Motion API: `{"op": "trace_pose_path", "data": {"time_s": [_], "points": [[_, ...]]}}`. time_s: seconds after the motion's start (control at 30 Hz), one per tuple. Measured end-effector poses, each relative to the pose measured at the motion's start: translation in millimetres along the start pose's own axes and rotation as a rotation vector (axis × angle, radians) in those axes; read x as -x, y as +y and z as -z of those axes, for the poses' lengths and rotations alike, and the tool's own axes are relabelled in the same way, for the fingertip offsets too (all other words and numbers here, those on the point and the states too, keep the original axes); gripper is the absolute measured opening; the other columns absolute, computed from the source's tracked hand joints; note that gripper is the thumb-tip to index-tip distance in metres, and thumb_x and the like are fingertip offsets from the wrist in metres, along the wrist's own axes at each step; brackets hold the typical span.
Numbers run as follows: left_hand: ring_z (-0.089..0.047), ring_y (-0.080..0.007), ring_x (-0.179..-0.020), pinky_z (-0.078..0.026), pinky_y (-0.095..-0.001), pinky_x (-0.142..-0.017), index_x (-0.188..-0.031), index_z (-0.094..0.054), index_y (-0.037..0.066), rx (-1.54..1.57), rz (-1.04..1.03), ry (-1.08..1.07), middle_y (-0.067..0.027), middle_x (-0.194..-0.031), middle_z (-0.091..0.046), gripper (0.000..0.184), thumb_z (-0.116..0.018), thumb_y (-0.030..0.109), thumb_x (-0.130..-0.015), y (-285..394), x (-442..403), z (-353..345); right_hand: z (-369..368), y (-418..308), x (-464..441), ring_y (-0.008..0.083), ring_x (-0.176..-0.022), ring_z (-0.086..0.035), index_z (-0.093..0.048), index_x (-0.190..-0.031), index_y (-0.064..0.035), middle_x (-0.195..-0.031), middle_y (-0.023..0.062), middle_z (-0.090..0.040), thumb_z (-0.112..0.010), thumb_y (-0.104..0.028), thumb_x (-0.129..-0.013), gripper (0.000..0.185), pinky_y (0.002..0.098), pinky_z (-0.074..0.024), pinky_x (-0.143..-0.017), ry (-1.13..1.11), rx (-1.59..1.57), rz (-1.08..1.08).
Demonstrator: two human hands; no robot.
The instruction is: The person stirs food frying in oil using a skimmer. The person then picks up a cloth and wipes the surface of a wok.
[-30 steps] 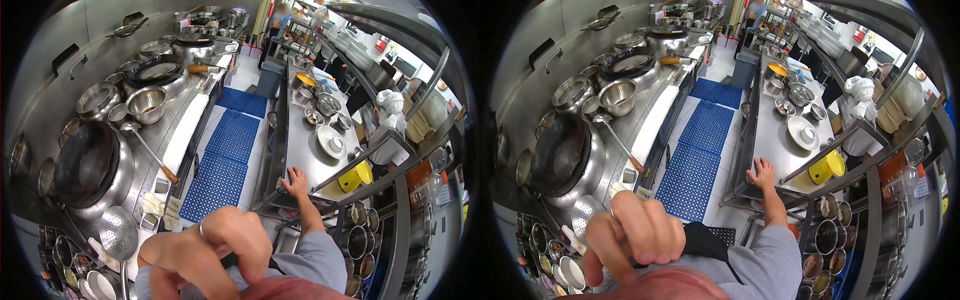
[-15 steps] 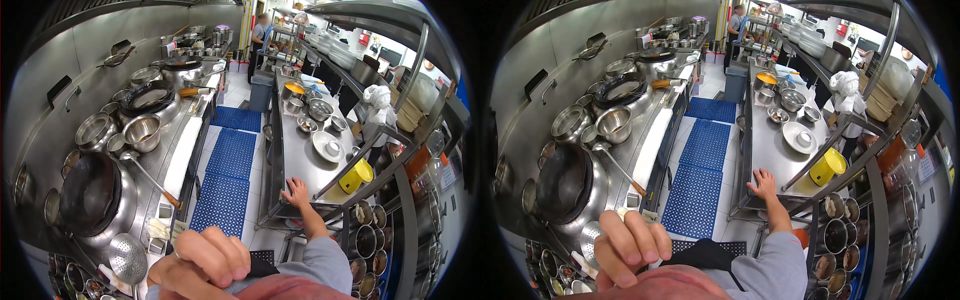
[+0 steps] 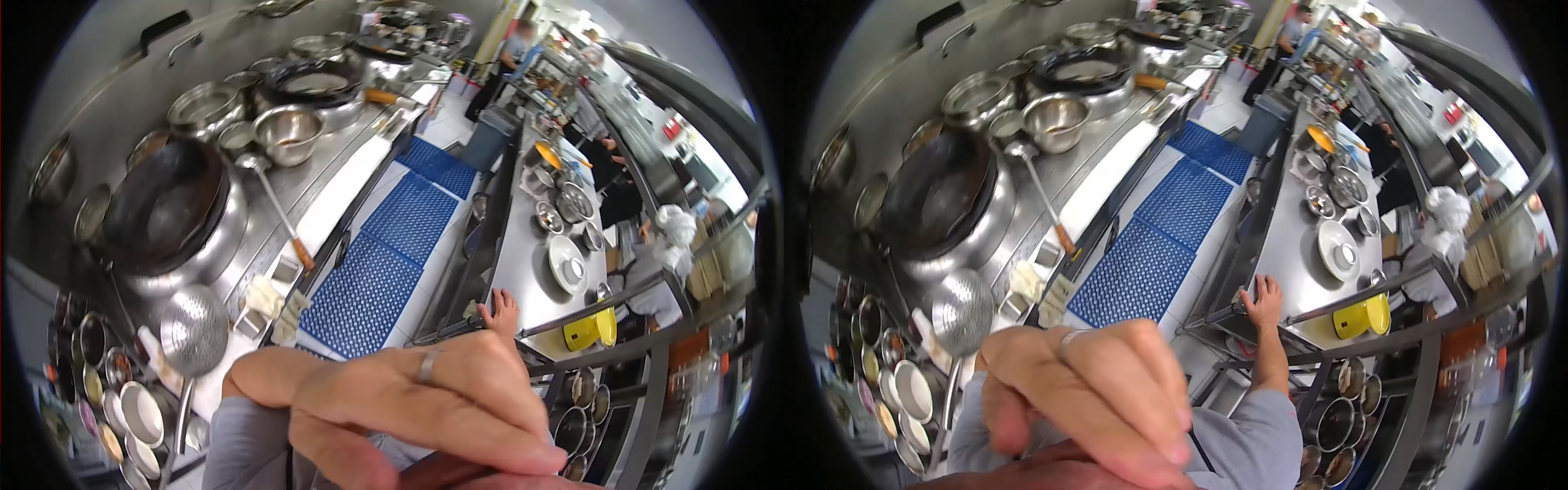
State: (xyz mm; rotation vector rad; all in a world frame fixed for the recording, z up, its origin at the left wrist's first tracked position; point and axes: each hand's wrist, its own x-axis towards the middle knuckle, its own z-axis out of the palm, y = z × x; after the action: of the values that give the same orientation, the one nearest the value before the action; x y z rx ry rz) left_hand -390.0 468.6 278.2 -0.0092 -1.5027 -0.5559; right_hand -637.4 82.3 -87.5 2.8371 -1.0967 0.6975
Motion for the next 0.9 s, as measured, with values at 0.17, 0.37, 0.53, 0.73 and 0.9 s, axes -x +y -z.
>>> {"op": "trace_pose_path", "data": {"time_s": [0.17,0.37,0.53,0.73,0.9], "points": [[-0.056,-0.0327,-0.112,-0.023,-0.0466,-0.107,-0.132,-0.06,-0.006,0.164,0.052,-0.186,-0.0199,-0.123,-0.059,0.081,-0.063,0.064,-0.09,-10.9,10.2,10.6,2.2,-3.5,-1.0,0.0404,-0.131,-0.046,-0.056,-0.14,-0.0123,-0.141,0.0206,-0.051,-0.066,-0.057,-0.087,0.07,0.0513,-0.0363,-0.109,-0.046,0.036,-0.018],[-0.061,-0.025,-0.106,-0.01,-0.0433,-0.11,-0.122,-0.068,-0.004,0.228,0.152,-0.178,-0.015,-0.111,-0.066,0.082,-0.07,0.067,-0.083,-15.4,12.4,16.5,1.9,-1.2,-2.4,0.0388,-0.13,-0.047,-0.056,-0.139,-0.013,-0.142,0.0194,-0.051,-0.065,-0.058,-0.086,0.07,0.0504,-0.0369,-0.108,-0.039,0.047,-0.019],[-0.058,-0.0288,-0.091,-0.049,-0.0375,-0.078,-0.103,-0.072,-0.011,0.3,0.146,0.025,-0.0224,-0.102,-0.069,0.042,-0.064,0.03,-0.1,-7.2,7.7,8.2,2.6,-2.4,-0.8,0.0382,-0.129,-0.049,-0.057,-0.138,-0.0136,-0.14,0.0187,-0.052,-0.065,-0.059,-0.086,0.07,0.0495,-0.0377,-0.108,-0.022,0.061,-0.024],[-0.055,-0.0267,-0.095,-0.049,-0.0347,-0.073,-0.1,-0.072,-0.012,0.32,0.031,0.1,-0.0234,-0.104,-0.069,0.024,-0.073,0.011,-0.093,-15.4,17.2,7.0,1.5,-1.5,2.1,0.0387,-0.13,-0.048,-0.057,-0.138,-0.0139,-0.141,0.0184,-0.052,-0.066,-0.058,-0.086,0.069,0.0509,-0.0374,-0.108,-0.015,0.061,-0.031],[-0.056,-0.0307,-0.096,-0.051,-0.0364,-0.079,-0.102,-0.07,-0.014,0.209,-0.021,0.063,-0.027,-0.106,-0.068,0.027,-0.071,0.013,-0.094,-15.7,15.2,8.4,8.7,-8.2,0.2,0.0397,-0.129,-0.048,-0.056,-0.138,-0.0139,-0.141,0.0185,-0.052,-0.067,-0.057,-0.085,0.068,0.0513,-0.0376,-0.108,-0.024,0.074,-0.038]]}}
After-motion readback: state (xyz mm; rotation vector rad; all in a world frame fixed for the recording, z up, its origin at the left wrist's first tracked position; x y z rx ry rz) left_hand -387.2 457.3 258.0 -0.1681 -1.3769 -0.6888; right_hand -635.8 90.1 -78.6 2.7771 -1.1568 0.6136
